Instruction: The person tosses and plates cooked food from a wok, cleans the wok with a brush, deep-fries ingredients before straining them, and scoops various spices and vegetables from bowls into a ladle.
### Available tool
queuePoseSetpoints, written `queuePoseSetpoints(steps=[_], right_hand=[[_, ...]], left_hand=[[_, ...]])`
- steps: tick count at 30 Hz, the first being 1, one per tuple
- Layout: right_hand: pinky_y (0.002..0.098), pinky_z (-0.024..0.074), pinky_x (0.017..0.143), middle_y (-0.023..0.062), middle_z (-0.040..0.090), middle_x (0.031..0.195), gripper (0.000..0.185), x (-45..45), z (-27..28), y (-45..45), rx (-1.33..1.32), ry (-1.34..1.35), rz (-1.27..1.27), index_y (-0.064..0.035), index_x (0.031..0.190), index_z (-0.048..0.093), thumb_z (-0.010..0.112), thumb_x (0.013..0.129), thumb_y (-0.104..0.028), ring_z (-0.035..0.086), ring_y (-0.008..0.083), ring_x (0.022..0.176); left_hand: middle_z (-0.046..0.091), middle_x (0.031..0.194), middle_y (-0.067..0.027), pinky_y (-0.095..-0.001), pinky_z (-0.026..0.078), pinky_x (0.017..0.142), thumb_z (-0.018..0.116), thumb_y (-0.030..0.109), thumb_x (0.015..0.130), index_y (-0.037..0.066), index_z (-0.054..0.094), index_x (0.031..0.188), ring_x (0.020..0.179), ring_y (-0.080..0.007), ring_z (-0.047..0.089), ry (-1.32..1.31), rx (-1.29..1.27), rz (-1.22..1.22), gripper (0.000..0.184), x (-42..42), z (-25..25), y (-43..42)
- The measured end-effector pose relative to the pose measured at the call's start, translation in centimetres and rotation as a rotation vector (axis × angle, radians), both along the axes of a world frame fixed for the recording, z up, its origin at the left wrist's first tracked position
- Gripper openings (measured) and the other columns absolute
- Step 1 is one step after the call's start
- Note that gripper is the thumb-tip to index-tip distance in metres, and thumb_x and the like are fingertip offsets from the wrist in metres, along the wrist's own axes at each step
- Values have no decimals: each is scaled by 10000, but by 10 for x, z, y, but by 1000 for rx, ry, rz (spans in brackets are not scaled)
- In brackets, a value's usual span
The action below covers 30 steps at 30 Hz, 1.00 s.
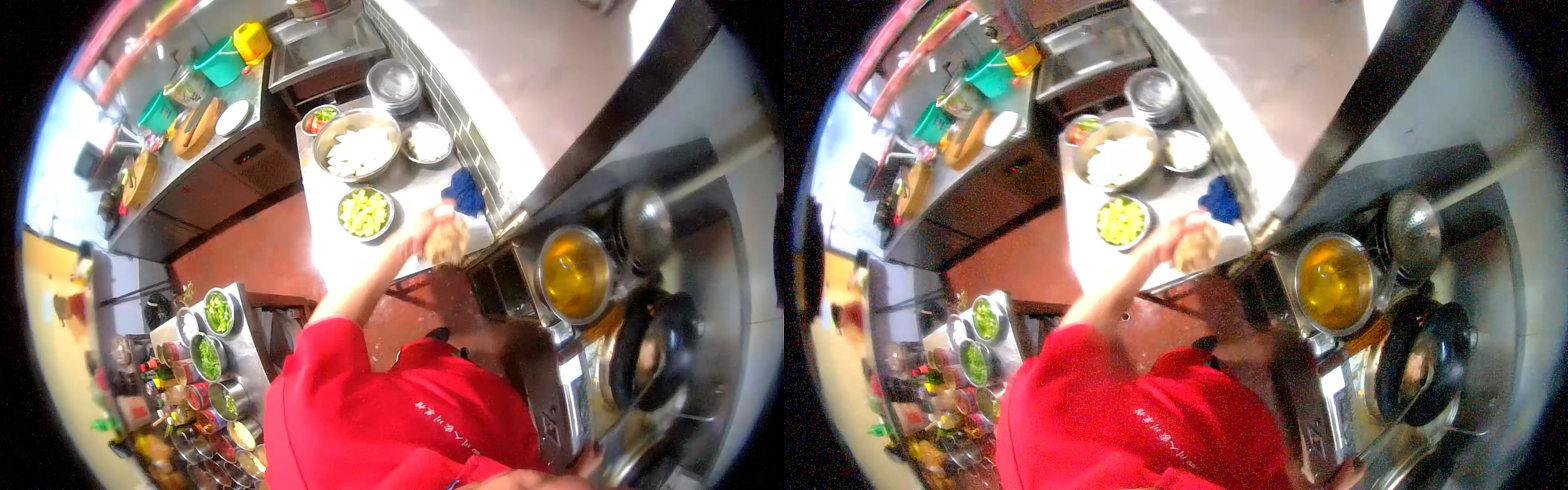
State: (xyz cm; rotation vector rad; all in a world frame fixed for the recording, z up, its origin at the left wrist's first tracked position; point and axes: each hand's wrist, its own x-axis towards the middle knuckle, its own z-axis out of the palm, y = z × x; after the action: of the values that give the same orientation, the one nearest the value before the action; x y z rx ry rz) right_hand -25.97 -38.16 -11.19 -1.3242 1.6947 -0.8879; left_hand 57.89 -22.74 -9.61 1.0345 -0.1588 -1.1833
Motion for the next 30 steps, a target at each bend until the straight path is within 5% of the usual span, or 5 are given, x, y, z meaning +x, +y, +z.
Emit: queuePoseSetpoints(steps=[2,11,22,23,30], right_hand=[[397,401,1013,213,516,1344,626,16,20,-5,100,128,70,68,1409,377,594,823,20,529,299,1119],[326,447,644,130,622,986,603,117,178,0,93,532,82,-117,1434,444,585,859,0,506,232,711],[459,457,941,278,608,1206,657,74,104,-149,-135,798,110,-118,1439,428,513,797,-7,579,448,1123],[445,450,956,277,603,1219,655,80,108,-148,-158,761,79,-116,1440,430,498,800,5,573,443,1141],[361,303,1146,190,455,1472,674,98,122,-105,-11,695,364,-41,1465,400,455,802,64,401,292,1393]], left_hand=[[637,1018,-149,-360,606,583,547,182,985,67,458,1322,796,-254,666,390,-19,-61,367,-47,-33,25],[678,1023,-138,-345,575,724,633,179,895,-61,584,1184,852,-242,685,-170,560,-341,380,-131,-145,154],[602,681,-63,-283,517,479,473,362,999,-2,642,943,573,-140,582,-308,508,-148,405,-134,-73,105],[624,785,-93,-313,544,573,475,347,983,13,620,1035,682,-171,615,148,59,-247,368,-112,-100,102],[659,975,-157,-420,567,778,420,381,997,34,586,1127,909,-247,662,144,289,253,407,-82,-89,130]])
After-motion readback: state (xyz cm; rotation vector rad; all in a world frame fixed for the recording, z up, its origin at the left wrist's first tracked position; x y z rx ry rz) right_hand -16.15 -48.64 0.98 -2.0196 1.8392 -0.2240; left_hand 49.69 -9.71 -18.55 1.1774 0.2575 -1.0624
